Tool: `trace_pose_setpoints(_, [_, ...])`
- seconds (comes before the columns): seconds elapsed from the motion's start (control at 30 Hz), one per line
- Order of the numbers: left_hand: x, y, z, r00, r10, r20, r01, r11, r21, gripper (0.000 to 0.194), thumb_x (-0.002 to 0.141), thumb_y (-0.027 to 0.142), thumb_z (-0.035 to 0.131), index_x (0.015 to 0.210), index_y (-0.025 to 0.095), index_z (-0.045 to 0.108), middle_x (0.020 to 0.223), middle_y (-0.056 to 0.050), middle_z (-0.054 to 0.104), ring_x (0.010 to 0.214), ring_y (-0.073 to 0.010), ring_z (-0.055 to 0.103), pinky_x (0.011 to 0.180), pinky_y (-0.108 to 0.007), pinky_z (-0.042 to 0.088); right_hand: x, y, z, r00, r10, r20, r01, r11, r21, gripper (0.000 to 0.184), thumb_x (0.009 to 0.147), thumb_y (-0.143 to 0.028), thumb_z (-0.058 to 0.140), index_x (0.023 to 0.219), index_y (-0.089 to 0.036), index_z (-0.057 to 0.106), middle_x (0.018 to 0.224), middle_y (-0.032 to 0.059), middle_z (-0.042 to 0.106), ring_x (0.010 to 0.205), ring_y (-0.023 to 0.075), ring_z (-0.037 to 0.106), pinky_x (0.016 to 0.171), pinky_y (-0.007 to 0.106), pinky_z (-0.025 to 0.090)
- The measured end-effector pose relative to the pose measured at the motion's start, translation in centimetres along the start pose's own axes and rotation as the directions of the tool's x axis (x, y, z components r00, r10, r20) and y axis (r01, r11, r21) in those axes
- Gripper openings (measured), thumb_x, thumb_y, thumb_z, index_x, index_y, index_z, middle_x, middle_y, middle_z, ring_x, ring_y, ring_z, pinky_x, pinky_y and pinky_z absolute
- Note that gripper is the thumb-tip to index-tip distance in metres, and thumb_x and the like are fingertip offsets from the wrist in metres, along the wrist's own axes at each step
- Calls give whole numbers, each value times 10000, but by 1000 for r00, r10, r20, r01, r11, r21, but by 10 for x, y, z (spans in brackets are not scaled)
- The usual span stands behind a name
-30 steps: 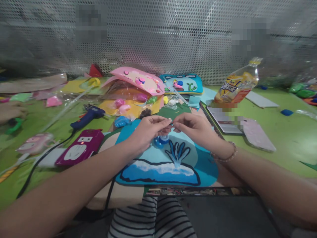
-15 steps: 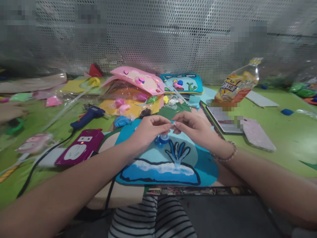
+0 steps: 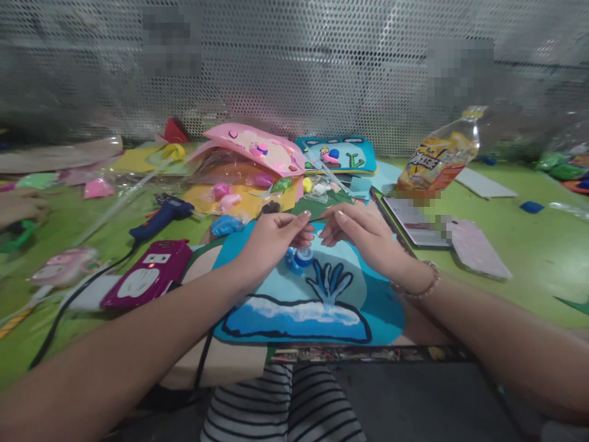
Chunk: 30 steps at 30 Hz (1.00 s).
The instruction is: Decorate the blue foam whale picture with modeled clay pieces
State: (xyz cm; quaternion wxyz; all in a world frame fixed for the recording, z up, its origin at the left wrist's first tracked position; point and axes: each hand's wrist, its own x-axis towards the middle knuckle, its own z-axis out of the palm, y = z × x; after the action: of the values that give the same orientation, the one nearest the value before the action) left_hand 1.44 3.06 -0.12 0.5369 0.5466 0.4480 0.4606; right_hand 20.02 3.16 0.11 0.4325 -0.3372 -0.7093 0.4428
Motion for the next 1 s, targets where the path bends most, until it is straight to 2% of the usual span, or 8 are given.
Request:
trace_pose_setpoints(0.23, [-1,2,0,999,-32,-22,30,995,-94,312,583,410,830,721,152,722,681,-22,686,640,-112,615,699,-269,514,1,-1,0,1000,-12,-13,11,998,-69,362,906,-530,493,906,-177,574,739,22,643,696,136,644,674,287,540])
trace_pose_setpoints(0.43, [-2,5,2,998,-65,-24,60,986,-153,298,506,290,869,723,140,732,668,-14,679,634,-94,596,661,-237,478,1,1,0,1000,11,10,-10,997,-71,321,921,-489,484,920,-177,557,753,21,638,709,133,636,693,296,543])
trace_pose_setpoints(0.5, [-1,3,1,998,-56,-25,51,985,-164,293,482,270,875,701,146,726,665,-10,678,635,-93,592,642,-230,464,1,2,0,1000,7,25,-4,993,-118,288,925,-457,491,958,-177,548,756,18,630,723,138,633,696,301,538])
trace_pose_setpoints(0.6, [1,1,1,998,-50,-29,44,985,-166,270,471,252,873,666,156,714,646,5,662,621,-84,577,612,-218,439,0,2,1,998,-64,21,68,962,-265,224,893,-370,564,1020,-187,537,780,8,609,745,137,614,674,283,524])
trace_pose_setpoints(0.73, [-2,5,1,999,-45,-21,42,991,-126,222,533,270,841,683,163,717,648,6,659,597,-82,561,588,-218,426,-1,2,4,988,-149,32,150,917,-370,195,861,-281,604,1029,-201,544,869,28,631,799,139,614,712,285,543])
trace_pose_setpoints(0.87, [-5,10,0,999,-28,44,28,1000,-6,170,661,320,756,688,156,723,595,-6,648,557,-84,536,565,-223,417,-1,3,6,984,-168,64,180,939,-292,220,858,-260,612,1057,-202,540,938,49,660,848,143,652,779,306,574])
trace_pose_setpoints(1.0, [-7,12,-1,996,-20,84,14,997,70,221,692,370,708,631,157,703,576,-13,644,547,-92,522,552,-225,404,-2,-1,7,976,-210,55,217,921,-324,189,853,-233,605,1029,-191,550,852,29,657,764,117,652,710,256,575])
